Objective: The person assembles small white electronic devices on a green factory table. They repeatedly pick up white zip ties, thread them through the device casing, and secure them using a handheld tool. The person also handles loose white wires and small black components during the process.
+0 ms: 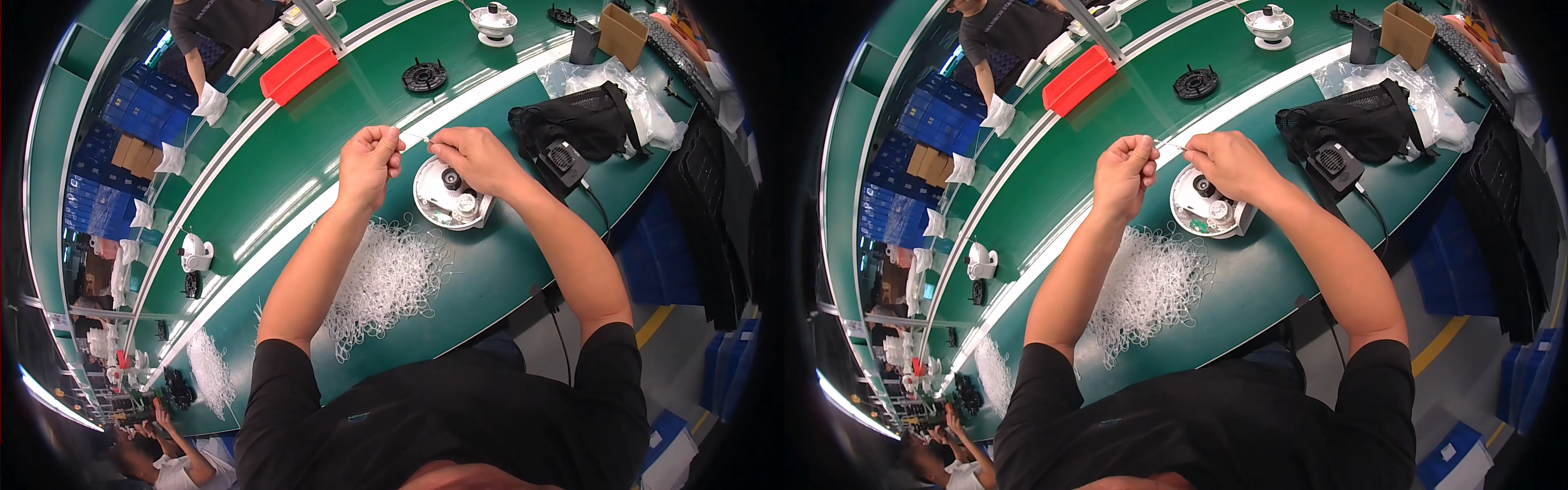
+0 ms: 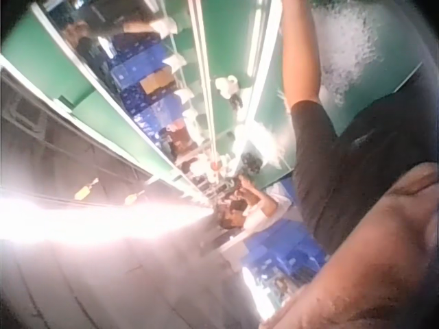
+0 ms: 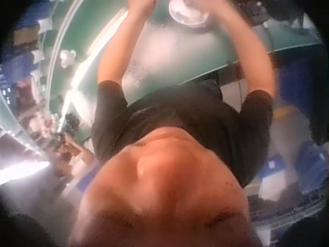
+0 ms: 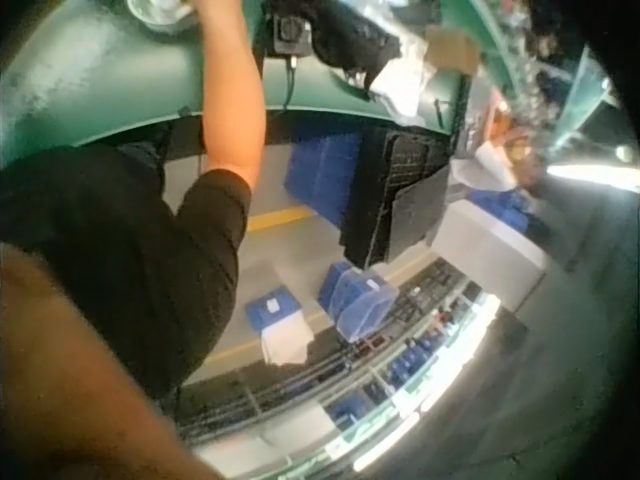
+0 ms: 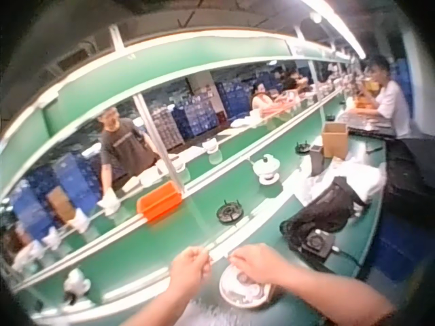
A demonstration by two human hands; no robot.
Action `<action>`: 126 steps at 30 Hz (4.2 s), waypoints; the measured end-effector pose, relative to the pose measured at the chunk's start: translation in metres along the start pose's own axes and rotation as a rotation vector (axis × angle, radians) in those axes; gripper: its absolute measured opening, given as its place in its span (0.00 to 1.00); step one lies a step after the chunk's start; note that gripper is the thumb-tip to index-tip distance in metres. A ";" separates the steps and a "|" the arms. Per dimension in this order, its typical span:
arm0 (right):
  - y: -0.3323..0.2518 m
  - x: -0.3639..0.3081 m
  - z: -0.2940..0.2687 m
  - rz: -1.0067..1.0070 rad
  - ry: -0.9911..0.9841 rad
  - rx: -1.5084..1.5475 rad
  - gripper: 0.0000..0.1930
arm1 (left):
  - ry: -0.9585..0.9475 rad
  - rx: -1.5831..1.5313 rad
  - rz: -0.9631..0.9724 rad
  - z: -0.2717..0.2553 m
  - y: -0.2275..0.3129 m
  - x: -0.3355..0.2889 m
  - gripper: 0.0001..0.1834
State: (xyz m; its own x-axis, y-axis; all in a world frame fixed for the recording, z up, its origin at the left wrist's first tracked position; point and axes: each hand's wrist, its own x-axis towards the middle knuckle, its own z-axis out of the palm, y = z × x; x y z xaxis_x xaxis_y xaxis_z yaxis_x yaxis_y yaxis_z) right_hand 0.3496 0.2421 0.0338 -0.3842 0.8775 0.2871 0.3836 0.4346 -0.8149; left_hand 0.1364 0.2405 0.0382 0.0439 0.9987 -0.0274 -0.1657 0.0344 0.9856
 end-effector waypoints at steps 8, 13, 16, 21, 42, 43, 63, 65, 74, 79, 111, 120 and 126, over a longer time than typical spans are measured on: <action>-0.001 0.001 0.002 0.040 0.036 -0.013 0.12 | 0.037 -0.137 0.094 0.007 0.015 -0.005 0.15; 0.001 0.001 0.003 -0.010 0.049 0.019 0.11 | -0.049 -0.135 0.170 0.016 0.019 -0.009 0.16; -0.001 0.002 0.000 -0.002 -0.005 0.012 0.12 | -0.077 -0.139 0.107 0.020 0.014 -0.003 0.14; 0.006 0.001 0.000 0.008 0.011 0.060 0.11 | -0.121 -0.299 -0.017 0.018 0.004 0.009 0.09; 0.012 0.001 -0.001 0.021 0.019 0.128 0.12 | -0.146 -0.058 -0.106 0.025 0.002 -0.005 0.09; 0.012 0.001 -0.001 0.023 0.020 0.137 0.12 | -0.124 -0.035 -0.108 0.026 0.002 -0.005 0.09; 0.007 0.000 -0.004 0.046 0.031 0.050 0.12 | -0.061 0.397 0.094 0.027 -0.005 -0.006 0.07; 0.006 0.001 -0.004 0.043 0.026 0.052 0.12 | -0.075 0.389 0.111 0.028 -0.007 -0.007 0.08; 0.015 -0.002 -0.009 0.066 -0.074 0.285 0.14 | -0.108 0.740 0.086 0.035 0.000 -0.009 0.08; 0.023 0.001 -0.004 0.156 0.099 0.361 0.13 | -0.116 1.006 0.241 0.042 0.001 -0.013 0.06; 0.018 -0.009 -0.023 -0.167 -0.191 -0.224 0.08 | -0.019 1.167 0.468 0.031 -0.013 -0.023 0.07; 0.062 -0.017 -0.005 0.039 0.254 0.412 0.20 | -0.227 0.920 -0.032 0.003 -0.013 -0.023 0.18; 0.078 -0.023 0.013 0.167 0.360 0.267 0.19 | -0.203 0.442 -0.263 -0.009 -0.003 -0.009 0.16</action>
State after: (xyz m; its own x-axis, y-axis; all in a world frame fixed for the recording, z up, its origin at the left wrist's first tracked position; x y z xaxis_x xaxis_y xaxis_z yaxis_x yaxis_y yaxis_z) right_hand 0.3772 0.2532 -0.0429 -0.0021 0.9660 0.2586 0.1680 0.2552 -0.9522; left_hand 0.1274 0.2313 0.0336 0.2244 0.9294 -0.2930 0.3045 0.2187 0.9271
